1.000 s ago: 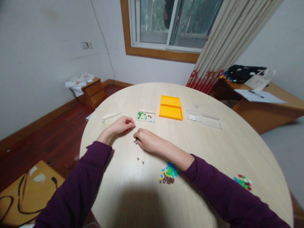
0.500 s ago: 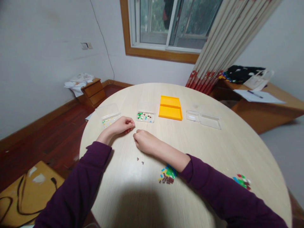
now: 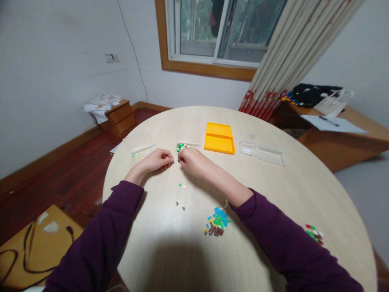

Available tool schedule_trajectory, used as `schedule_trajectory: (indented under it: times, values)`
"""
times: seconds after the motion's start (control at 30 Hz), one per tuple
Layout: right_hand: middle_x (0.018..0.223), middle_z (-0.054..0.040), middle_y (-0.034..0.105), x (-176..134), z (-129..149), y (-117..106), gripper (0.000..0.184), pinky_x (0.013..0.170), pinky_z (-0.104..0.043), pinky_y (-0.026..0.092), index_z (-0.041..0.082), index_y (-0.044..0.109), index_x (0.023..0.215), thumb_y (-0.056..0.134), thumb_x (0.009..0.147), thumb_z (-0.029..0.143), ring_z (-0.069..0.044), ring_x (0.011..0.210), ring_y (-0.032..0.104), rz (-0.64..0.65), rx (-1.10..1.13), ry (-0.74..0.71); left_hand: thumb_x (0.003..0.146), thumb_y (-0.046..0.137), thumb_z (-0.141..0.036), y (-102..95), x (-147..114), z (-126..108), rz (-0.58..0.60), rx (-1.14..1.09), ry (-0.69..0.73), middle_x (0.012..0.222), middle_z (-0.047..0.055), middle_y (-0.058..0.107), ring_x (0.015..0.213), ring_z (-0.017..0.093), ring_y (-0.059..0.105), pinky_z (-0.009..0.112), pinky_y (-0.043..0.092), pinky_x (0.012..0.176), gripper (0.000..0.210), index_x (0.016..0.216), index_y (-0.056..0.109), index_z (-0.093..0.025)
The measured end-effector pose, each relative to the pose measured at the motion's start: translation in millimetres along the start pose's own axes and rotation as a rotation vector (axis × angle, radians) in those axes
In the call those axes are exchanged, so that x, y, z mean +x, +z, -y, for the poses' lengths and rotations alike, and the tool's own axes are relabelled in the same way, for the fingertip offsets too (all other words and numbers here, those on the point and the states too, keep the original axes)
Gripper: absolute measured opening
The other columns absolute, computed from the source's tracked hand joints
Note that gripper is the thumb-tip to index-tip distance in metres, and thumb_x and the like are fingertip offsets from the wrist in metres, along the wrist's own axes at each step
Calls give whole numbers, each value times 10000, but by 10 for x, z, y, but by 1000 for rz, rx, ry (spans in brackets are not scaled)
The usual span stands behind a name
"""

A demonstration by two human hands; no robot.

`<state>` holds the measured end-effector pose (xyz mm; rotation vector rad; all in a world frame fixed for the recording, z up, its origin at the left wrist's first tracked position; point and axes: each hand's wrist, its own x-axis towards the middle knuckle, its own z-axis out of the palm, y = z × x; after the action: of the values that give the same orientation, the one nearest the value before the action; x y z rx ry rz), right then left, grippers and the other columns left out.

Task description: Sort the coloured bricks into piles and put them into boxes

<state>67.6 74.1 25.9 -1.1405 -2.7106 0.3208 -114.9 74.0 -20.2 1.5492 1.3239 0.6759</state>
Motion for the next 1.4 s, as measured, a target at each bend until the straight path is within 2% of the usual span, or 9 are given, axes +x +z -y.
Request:
schedule_trajectory:
  times: [0.17,0.33,0.47,0.53,0.67,0.73,1.13,1.3,1.4]
  values:
    - [793,-110,652,335,-266,-100,244,700,-283,375,115,685,764,457,827,57,-171,739,554,-168,-100,87,774,500,-24,4,14,36,4,-35,6,474,-43,482,409,60,419,206,306,424,186,644,562,-142]
    - [805,-101,621,451,-454,96,281,693,-294,364,142,650,741,409,797,8,-177,745,525,-160,-136,125,793,499,-23,3,14,31,8,-37,4,475,-46,485,409,51,421,195,314,425,195,648,556,-140]
    - [829,-102,635,327,-394,54,280,717,-307,388,156,658,759,414,794,22,-196,788,548,-167,-78,106,810,483,-28,1,-1,3,1,-14,3,466,-51,476,397,50,412,195,308,417,211,646,553,-142]
    - [842,-102,656,186,-281,-11,269,736,-306,405,152,677,784,438,792,29,-193,795,570,-114,-15,77,814,493,-40,0,-4,-2,8,-16,7,466,-49,479,401,55,420,200,315,420,208,643,551,-143]
    - [853,-80,690,-195,-20,-21,205,722,-280,438,151,720,909,586,771,79,-172,759,601,237,119,-20,802,492,-37,-1,1,-7,12,-18,14,463,-48,479,404,60,419,206,311,431,207,635,559,-140]
    - [959,-109,690,-357,69,58,288,745,-283,454,138,714,1021,675,738,102,-191,827,615,307,130,-56,790,488,-26,0,2,-10,-1,-18,9,455,-52,470,401,59,406,205,305,435,207,633,563,-138]
    - [812,-108,671,-448,105,493,278,704,-268,443,108,692,772,453,802,-30,-159,727,588,111,48,-149,808,501,-34,3,6,8,-6,-24,9,451,-49,480,396,58,420,195,307,424,213,629,556,-136]
    - [749,-90,655,-408,93,351,260,664,-264,410,115,678,719,456,773,-8,-145,685,548,101,74,-102,805,493,-35,4,0,4,-10,-20,-4,448,-47,479,385,54,406,196,291,417,217,626,562,-137]
    - [751,-75,635,-209,2,110,227,669,-272,395,132,672,734,474,783,32,-149,703,541,-37,49,-74,803,494,-36,5,-1,4,-4,-20,5,458,-45,484,392,55,415,197,293,416,210,635,567,-138]
